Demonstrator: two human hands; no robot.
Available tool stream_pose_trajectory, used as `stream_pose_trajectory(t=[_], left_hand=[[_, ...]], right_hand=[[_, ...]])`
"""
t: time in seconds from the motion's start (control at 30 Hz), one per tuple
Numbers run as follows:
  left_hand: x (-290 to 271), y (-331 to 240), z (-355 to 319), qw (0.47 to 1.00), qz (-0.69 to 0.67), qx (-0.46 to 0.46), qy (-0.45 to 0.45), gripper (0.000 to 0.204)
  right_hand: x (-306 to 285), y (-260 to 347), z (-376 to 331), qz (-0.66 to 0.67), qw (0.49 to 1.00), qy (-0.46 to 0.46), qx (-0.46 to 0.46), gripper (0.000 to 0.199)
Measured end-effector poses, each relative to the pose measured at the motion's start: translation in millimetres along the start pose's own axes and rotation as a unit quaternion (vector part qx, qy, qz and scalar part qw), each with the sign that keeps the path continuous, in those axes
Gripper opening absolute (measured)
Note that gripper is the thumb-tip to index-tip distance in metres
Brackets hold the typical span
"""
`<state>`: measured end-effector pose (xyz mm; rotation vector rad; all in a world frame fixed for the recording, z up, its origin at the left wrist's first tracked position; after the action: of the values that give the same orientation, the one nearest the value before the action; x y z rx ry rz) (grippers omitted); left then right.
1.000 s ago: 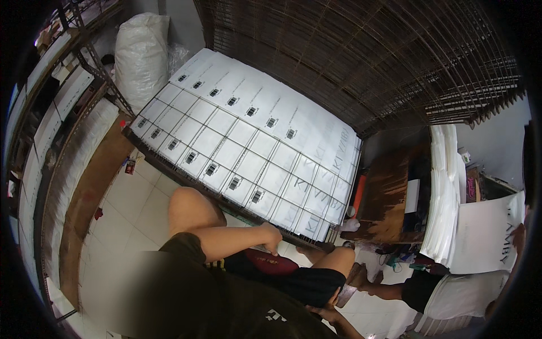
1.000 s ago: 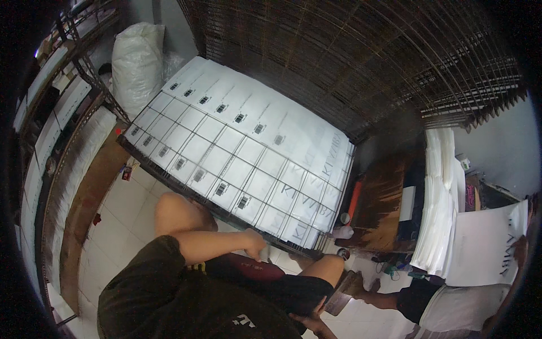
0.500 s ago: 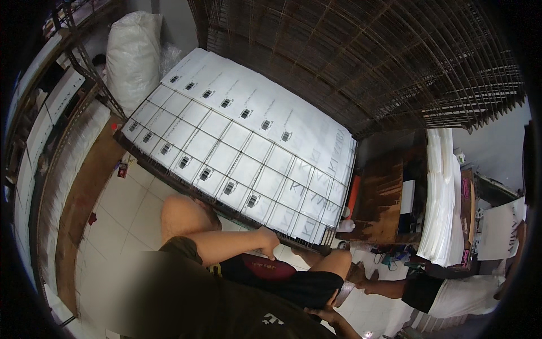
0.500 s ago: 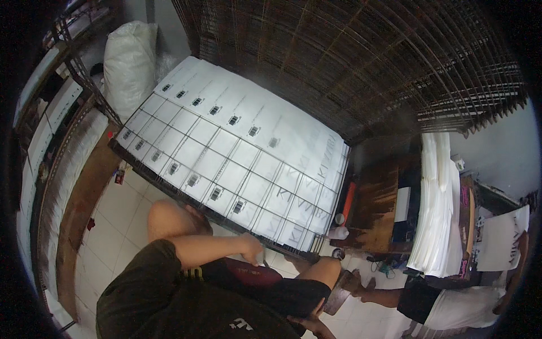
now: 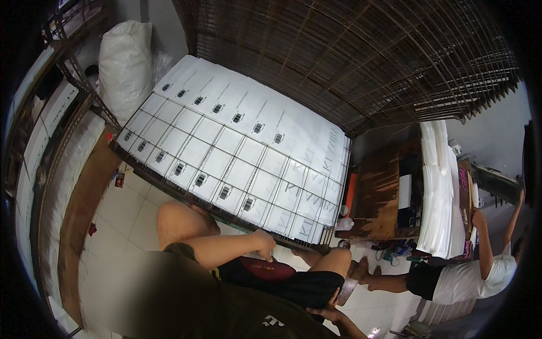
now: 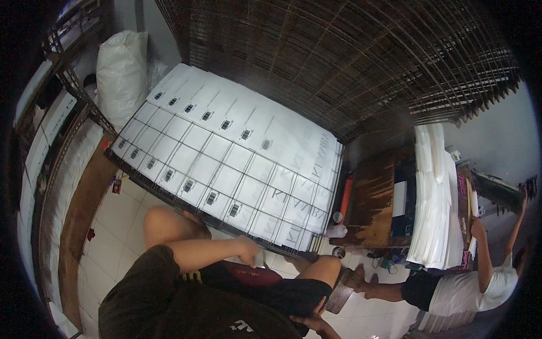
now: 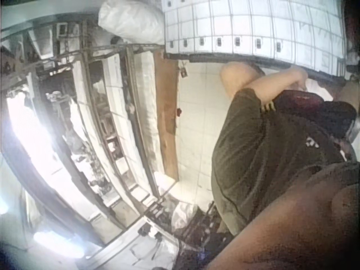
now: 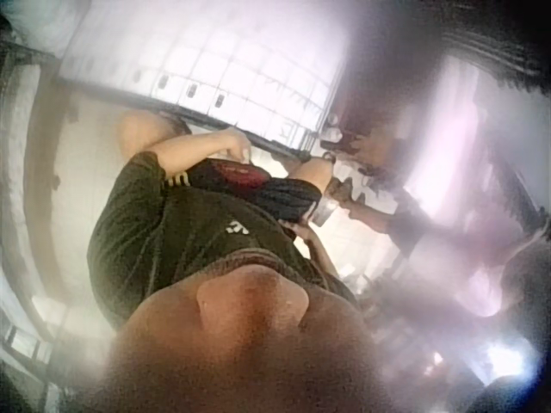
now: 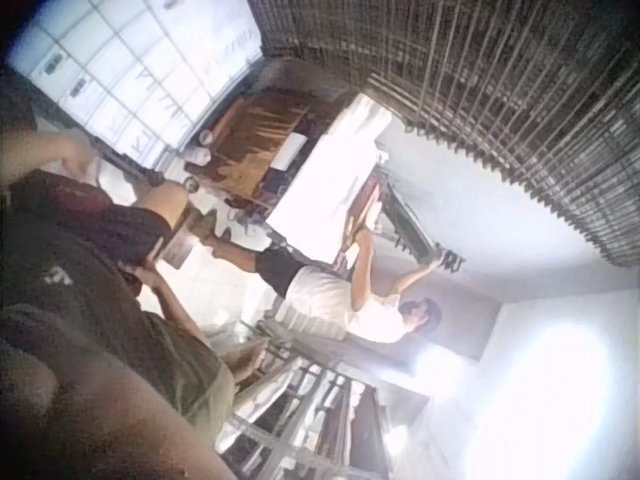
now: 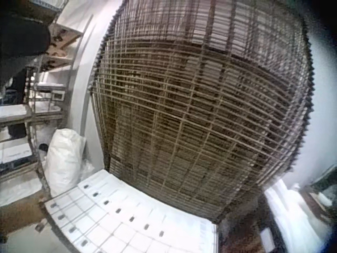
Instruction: The person sits on the floor and repeatedly picks up white paper sheets from a nearby table, then places them onto a large stack on a wire rack. The person handles the papers one at a time, aligning them before adding them to the stack.
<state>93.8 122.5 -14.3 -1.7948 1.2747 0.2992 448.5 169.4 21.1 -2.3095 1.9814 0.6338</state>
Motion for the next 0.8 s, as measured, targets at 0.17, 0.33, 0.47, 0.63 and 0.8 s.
stream_pose_trajectory(t=[0.17,0.33,0.47,0.63,0.8], left_hand=[[-2,1,-2,1.0,0.005,-0.006,-0.001,0.06],[1,3,2,0.999,-0.008,0.016,-0.029,0.059],[-4,1,-4,1.0,0.003,0.011,-0.017,0.059],[-3,2,-5,1.0,0.0,0.005,-0.003,0.059],[-1,2,-3,1.0,0.0,0.008,-0.007,0.059]], right_hand=[[-2,10,-15,0.054,0.996,-0.068,0.027,0.129],[11,-51,31,-0.044,0.997,-0.012,0.061,0.152],[9,-38,23,-0.005,0.998,-0.008,0.061,0.158],[-6,10,-14,0.092,0.993,-0.061,0.048,0.159],[-4,8,-10,0.04,0.995,-0.057,0.067,0.157]])
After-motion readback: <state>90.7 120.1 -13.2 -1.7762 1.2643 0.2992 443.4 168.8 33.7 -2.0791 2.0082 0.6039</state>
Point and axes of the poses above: each hand's wrist, its own z-axis towards the middle knuckle, its own x-axis out of the palm, y = z × x, the point moved 7 cm from there along z, towards the middle knuckle, and after that the axes turned 4 degrees about -y, right-handed, at the moved point
